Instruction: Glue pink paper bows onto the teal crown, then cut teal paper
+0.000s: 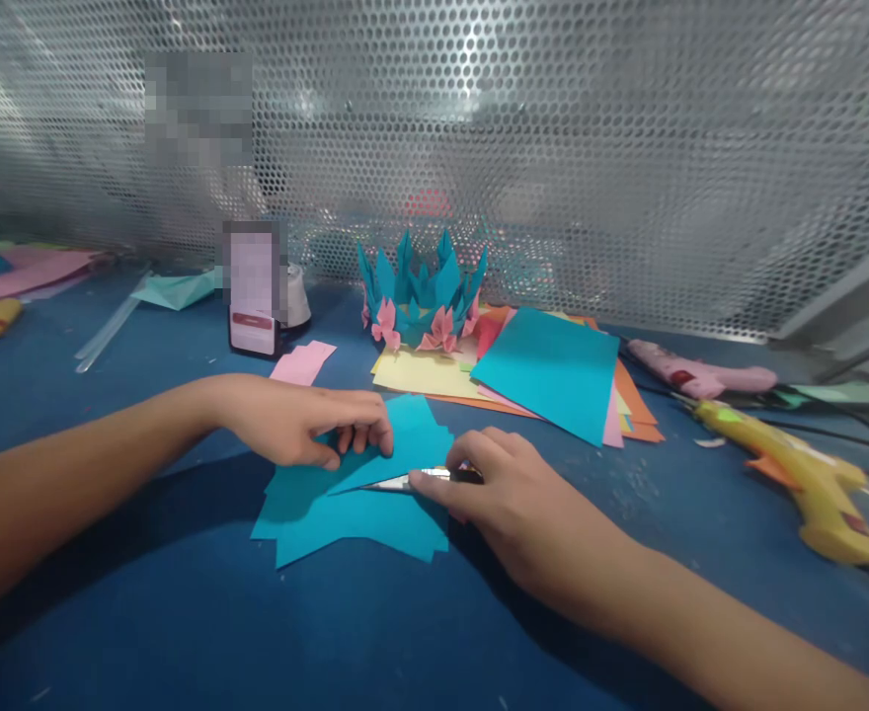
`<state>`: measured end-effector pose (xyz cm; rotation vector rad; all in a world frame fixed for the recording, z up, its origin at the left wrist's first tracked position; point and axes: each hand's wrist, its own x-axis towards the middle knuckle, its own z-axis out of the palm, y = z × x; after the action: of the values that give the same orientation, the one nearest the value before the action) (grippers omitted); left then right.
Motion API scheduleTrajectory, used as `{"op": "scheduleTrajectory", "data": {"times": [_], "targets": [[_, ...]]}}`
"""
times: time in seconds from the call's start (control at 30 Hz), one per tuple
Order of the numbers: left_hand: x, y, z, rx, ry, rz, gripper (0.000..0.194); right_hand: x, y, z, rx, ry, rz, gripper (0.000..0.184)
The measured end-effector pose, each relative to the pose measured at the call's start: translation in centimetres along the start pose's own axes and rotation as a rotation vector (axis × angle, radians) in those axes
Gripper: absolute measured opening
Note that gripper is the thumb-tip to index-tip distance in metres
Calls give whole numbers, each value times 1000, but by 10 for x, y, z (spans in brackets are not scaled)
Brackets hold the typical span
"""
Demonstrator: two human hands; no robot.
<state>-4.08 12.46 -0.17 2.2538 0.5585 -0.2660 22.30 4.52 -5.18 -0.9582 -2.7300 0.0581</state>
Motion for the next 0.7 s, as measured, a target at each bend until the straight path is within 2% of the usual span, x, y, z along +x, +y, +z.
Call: {"op": "scheduleTrajectory", "data": {"times": [0.2, 0.37, 0.5, 0.6, 0.7], "targets": [[1, 3, -1, -1, -5, -18, 47, 1, -8, 0, -8, -9, -26, 53], [1, 6, -1, -8, 6, -49, 53, -1, 2, -3, 27, -61, -68, 55], [3, 7, 0, 7, 20, -47, 58, -2, 13, -13, 98, -64, -91, 48], [5, 9, 2, 3, 56, -80, 56, -6, 25, -20, 147, 51, -103, 41], [8, 13, 7, 27, 101, -104, 63, -11, 37, -21, 66, 261, 53, 29]]}}
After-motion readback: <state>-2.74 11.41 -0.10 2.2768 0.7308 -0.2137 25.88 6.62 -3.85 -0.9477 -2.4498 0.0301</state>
